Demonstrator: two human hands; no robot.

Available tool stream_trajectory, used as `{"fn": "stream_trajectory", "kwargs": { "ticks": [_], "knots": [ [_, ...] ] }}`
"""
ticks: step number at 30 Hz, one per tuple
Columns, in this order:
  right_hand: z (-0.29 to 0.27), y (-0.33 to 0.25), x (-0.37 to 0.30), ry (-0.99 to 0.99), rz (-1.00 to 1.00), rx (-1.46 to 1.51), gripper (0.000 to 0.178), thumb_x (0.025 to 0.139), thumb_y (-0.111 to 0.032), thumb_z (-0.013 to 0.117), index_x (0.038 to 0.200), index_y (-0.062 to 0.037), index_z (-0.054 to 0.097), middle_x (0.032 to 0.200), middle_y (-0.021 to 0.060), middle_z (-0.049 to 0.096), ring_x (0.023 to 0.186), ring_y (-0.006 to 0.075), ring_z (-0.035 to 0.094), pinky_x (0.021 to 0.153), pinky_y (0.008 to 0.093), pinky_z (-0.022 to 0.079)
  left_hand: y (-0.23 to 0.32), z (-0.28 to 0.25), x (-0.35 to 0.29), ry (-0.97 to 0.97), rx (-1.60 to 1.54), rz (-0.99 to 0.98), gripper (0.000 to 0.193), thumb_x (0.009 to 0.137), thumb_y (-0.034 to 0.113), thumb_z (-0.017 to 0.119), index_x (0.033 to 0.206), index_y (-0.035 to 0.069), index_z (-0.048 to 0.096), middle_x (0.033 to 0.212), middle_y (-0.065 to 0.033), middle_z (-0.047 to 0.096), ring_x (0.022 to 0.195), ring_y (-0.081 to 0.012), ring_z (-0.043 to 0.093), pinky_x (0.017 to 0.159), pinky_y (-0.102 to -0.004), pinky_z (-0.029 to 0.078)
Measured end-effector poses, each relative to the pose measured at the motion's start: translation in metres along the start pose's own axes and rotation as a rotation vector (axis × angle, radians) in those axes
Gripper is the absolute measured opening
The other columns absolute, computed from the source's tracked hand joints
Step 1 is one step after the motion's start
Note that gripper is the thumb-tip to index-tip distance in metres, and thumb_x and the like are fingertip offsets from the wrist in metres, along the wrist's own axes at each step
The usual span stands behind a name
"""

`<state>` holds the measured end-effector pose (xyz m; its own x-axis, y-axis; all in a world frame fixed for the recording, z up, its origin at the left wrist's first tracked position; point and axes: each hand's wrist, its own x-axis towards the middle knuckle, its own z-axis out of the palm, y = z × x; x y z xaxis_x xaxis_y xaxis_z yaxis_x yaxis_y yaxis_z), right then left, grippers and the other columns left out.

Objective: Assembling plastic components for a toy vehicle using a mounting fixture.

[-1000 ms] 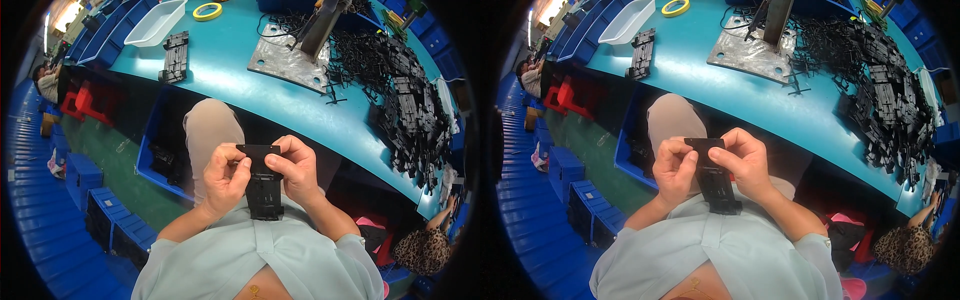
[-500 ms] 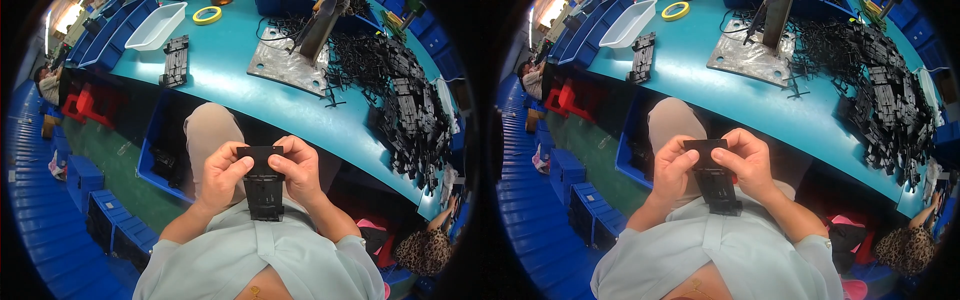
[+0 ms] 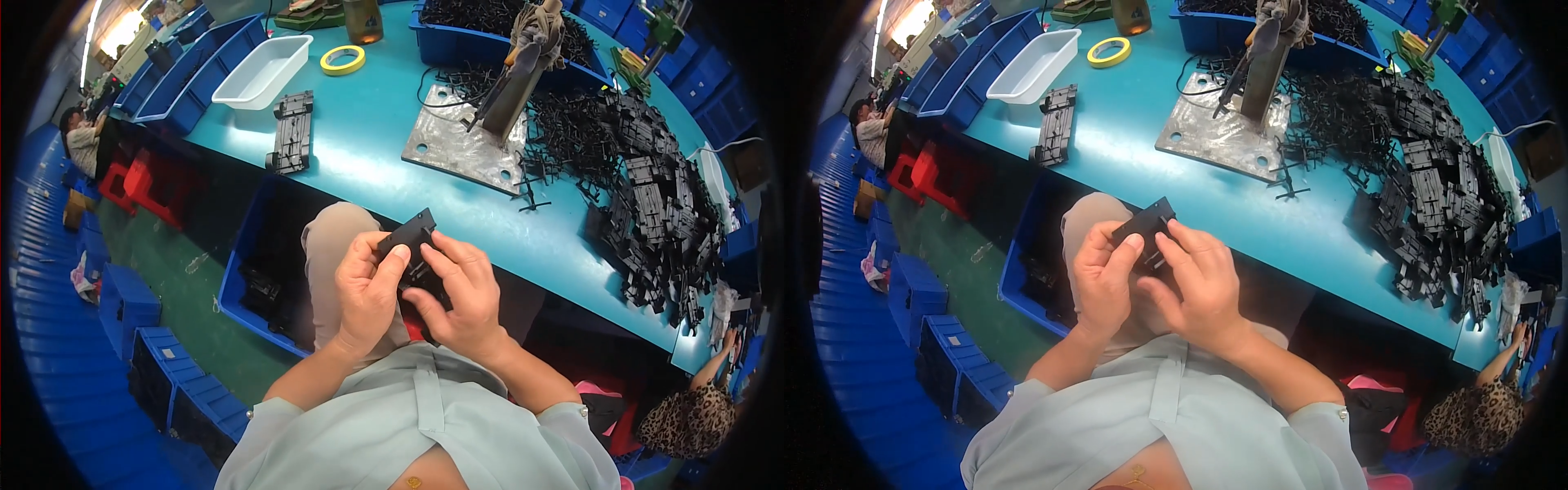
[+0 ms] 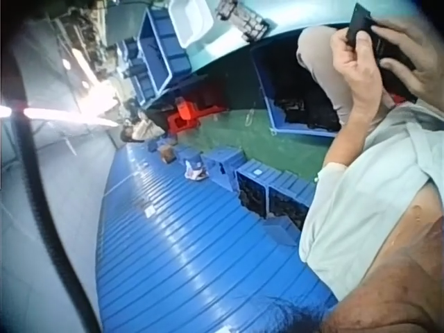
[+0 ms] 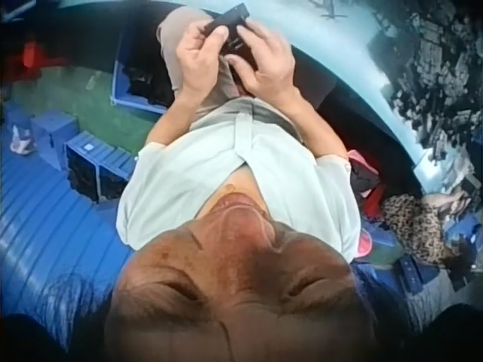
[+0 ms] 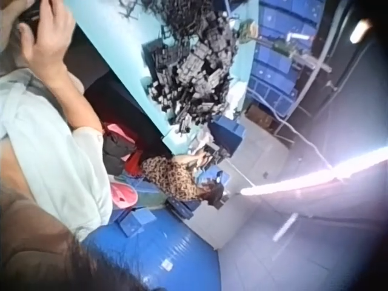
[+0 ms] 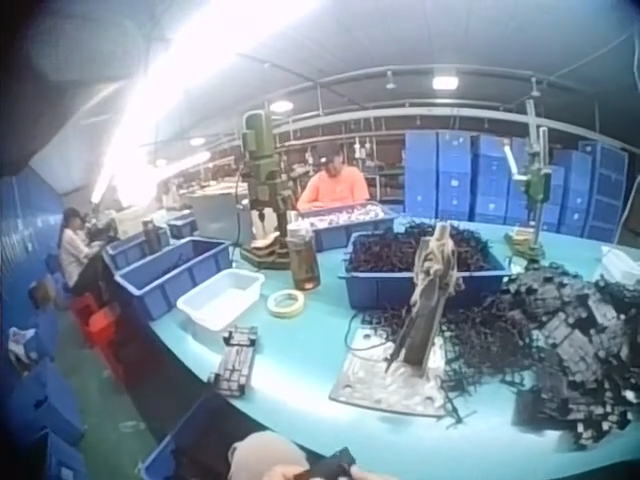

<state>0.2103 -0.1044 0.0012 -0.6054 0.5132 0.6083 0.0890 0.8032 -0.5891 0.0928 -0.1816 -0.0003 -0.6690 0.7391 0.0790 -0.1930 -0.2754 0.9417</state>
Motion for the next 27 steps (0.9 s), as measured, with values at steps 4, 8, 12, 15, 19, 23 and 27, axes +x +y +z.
{"fn": "stream_trajectory", "kwargs": {
  "ticks": [4, 8, 12, 15, 19, 23, 27],
  "knots": [
    [-0.001, -0.001, 0.002, -0.039, 0.011, -0.052, 0.060, 0.063, -0.021, 0.078, 0.113, 0.0027, 0.057, 0.121, 0.0213, 0.052, 0.105, 0.0366, 0.053, 0.089, 0.0422, 0.043, 0.010, 0.005, -0.002, -0.065, -0.067, -0.172, 0.015, 0.090, 0.001, 0.053, 0.104, -0.001, 0.053, 0.091, -0.0048, 0.060, 0.080, -0.0070, 0.058, 0.070, -0.0208, 0.050],
    [0.003, 0.011, 0.000, -0.018, -0.013, -0.117, 0.058, 0.062, -0.020, 0.078, 0.111, 0.0029, 0.057, 0.122, 0.0221, 0.051, 0.107, 0.0377, 0.052, 0.089, 0.0430, 0.044, 0.007, -0.001, 0.000, -0.220, -0.087, -0.146, 0.026, 0.091, 0.002, 0.051, 0.116, -0.004, 0.050, 0.098, -0.0087, 0.061, 0.085, -0.0089, 0.059, 0.071, -0.0224, 0.052],
    [-0.004, 0.016, 0.006, -0.017, -0.008, -0.099, 0.052, 0.064, -0.014, 0.076, 0.110, 0.0022, 0.058, 0.116, 0.0224, 0.055, 0.103, 0.0369, 0.055, 0.086, 0.0411, 0.046, 0.012, -0.004, 0.005, -0.277, -0.115, -0.228, 0.026, 0.091, 0.003, 0.052, 0.116, -0.003, 0.052, 0.099, -0.0076, 0.061, 0.086, -0.0082, 0.058, 0.070, -0.0213, 0.050],
    [-0.009, 0.020, 0.010, -0.030, 0.159, 0.251, 0.037, 0.075, -0.010, 0.069, 0.109, 0.0016, 0.058, 0.102, 0.0177, 0.063, 0.089, 0.0260, 0.063, 0.077, 0.0330, 0.050, 0.001, -0.005, 0.018, -0.268, 0.280, 0.046, 0.028, 0.086, 0.000, 0.057, 0.114, 0.001, 0.057, 0.099, -0.0046, 0.059, 0.081, -0.0091, 0.056, 0.067, -0.0213, 0.048],
    [-0.012, 0.020, 0.009, -0.029, 0.650, 0.930, 0.025, 0.090, -0.011, 0.055, 0.111, 0.0026, 0.055, 0.099, 0.0061, 0.063, 0.085, 0.0090, 0.059, 0.076, 0.0245, 0.049, -0.012, -0.003, 0.028, -0.184, 0.403, 0.135, 0.034, 0.081, -0.004, 0.061, 0.114, 0.001, 0.055, 0.094, -0.0035, 0.055, 0.076, -0.0110, 0.053, 0.067, -0.0229, 0.048],
    [-0.015, 0.037, 0.010, 0.035, 0.753, 1.142, 0.025, 0.093, -0.014, 0.048, 0.110, 0.0033, 0.054, 0.099, 0.0081, 0.063, 0.089, 0.0105, 0.058, 0.080, 0.0245, 0.047, -0.005, 0.007, 0.039, -0.181, -0.067, -0.380, 0.025, 0.088, 0.006, 0.057, 0.112, 0.002, 0.054, 0.098, -0.0040, 0.058, 0.082, -0.0115, 0.057, 0.067, -0.0261, 0.050],
    [-0.026, 0.044, 0.024, -0.020, 0.783, 1.094, 0.026, 0.093, -0.018, 0.048, 0.107, 0.0021, 0.058, 0.098, 0.0067, 0.063, 0.087, 0.0107, 0.058, 0.078, 0.0237, 0.046, -0.010, 0.005, 0.051, -0.310, -0.173, -0.547, 0.020, 0.093, 0.017, 0.054, 0.108, 0.004, 0.057, 0.099, -0.0034, 0.061, 0.084, -0.0118, 0.059, 0.066, -0.0270, 0.050]
  ]
}}
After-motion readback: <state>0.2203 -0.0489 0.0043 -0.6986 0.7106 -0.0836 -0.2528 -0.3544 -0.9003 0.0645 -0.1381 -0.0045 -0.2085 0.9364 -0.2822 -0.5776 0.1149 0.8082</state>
